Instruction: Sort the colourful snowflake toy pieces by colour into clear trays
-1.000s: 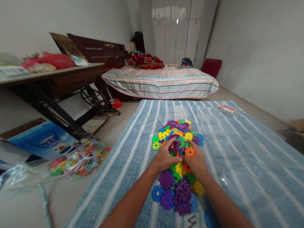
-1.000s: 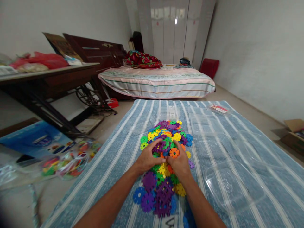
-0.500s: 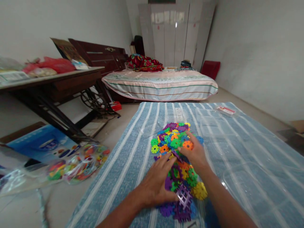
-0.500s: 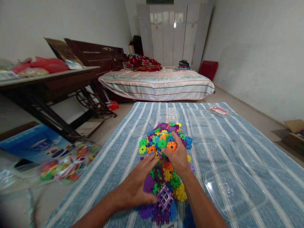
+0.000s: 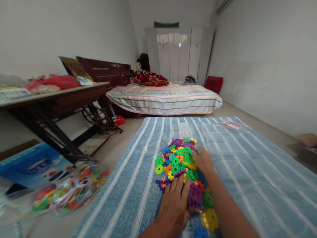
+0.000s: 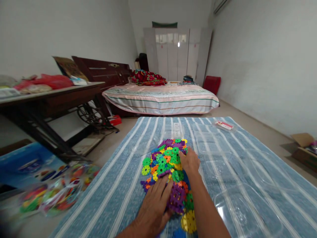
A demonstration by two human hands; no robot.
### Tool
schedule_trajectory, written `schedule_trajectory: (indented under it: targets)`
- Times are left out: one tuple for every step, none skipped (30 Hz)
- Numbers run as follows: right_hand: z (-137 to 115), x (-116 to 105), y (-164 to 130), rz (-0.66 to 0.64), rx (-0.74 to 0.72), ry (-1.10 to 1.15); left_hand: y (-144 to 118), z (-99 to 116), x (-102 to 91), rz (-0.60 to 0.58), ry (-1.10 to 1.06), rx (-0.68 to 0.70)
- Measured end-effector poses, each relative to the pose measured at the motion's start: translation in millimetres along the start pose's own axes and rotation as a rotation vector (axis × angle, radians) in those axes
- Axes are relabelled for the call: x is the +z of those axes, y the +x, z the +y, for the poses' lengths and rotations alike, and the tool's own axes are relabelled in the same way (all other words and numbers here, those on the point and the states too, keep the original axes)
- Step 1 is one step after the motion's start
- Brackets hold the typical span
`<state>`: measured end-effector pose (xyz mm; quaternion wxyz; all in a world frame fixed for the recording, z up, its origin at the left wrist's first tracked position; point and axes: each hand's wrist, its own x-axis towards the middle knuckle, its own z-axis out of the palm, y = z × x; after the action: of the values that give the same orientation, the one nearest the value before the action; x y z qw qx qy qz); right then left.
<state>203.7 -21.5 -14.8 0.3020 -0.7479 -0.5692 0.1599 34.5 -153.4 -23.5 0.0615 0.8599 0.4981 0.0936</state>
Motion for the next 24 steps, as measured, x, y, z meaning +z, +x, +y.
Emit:
schedule_trajectory:
  targets:
    - [-2, 3, 1, -0.022, 0.004, -0.029, 6, 0, -0.6, 0.001, 0.010, -0.028]
    - [-4, 6, 1, -0.043, -0.001, -0.052, 13, -1, -0.2, -0.001, 0.014, -0.056]
    - [-5, 8, 0, -0.062, -0.012, -0.069, 19, -1, 0.6, -0.002, 0.011, -0.083]
    - [-7, 9, -4, -0.080, -0.030, -0.079, 24, -2, 1.4, -0.003, 0.002, -0.108]
    - [-7, 9, -8, -0.096, -0.053, -0.082, 29, -3, 1.7, -0.004, -0.008, -0.136]
    - [-7, 8, -14, -0.114, -0.077, -0.080, 33, -3, 1.3, -0.009, -0.017, -0.163]
    - [-7, 7, -20, -0.131, -0.101, -0.074, 36, -3, -0.1, -0.017, -0.025, -0.190]
    - [-7, 5, -27, -0.147, -0.127, -0.063, 38, -3, -2.2, -0.026, -0.032, -0.211]
    - [-7, 2, -34, -0.158, -0.155, -0.047, 39, -3, -4.9, -0.035, -0.038, -0.225]
    - [-9, -1, -42, -0.162, -0.183, -0.027, 39, -3, -7.8, -0.043, -0.046, -0.234]
    - [-11, -5, -48, -0.170, -0.216, -0.008, 37, -4, -10.6, -0.045, -0.054, -0.240]
    - [-16, -10, -52, -0.186, -0.253, 0.004, 35, -5, -13.1, -0.041, -0.064, -0.247]
    - [-21, -14, -55, -0.208, -0.290, 0.002, 32, -8, -14.9, -0.031, -0.073, -0.256]
    - [-28, -18, -54, -0.228, -0.321, -0.024, 29, -11, -16.1, -0.017, -0.081, -0.264]
    - [-35, -21, -50, -0.241, -0.338, -0.069, 26, -15, -16.6, 0.004, -0.088, -0.272]
    - [-43, -23, -42, -0.245, -0.346, -0.121, 23, -19, -16.5, 0.030, -0.093, -0.279]
    - [-51, -24, -31, -0.237, -0.343, -0.171, 20, -24, -15.9, 0.058, -0.097, -0.285]
    - [-57, -22, -18, -0.222, -0.332, -0.212, 18, -28, -14.9, 0.087, -0.101, -0.289]
    - [-63, -18, -3, -0.216, -0.325, -0.238, 16, -32, -13.7, 0.115, -0.104, -0.295]
    - [-66, -13, 13, -0.221, -0.323, -0.256, 14, -36, -12.6, 0.139, -0.108, -0.305]
    - [-69, -7, 27, -0.235, -0.324, -0.271, 13, -39, -11.7, 0.154, -0.113, -0.321]
    - [-70, 0, 40, -0.252, -0.323, -0.289, 13, -41, -11.1, 0.155, -0.120, -0.339]
    - [-70, 8, 50, -0.268, -0.320, -0.308, 14, -42, -10.9, 0.145, -0.130, -0.363]
    - [-69, 14, 58, -0.284, -0.315, -0.326, 15, -43, -11.1, 0.123, -0.143, -0.392]
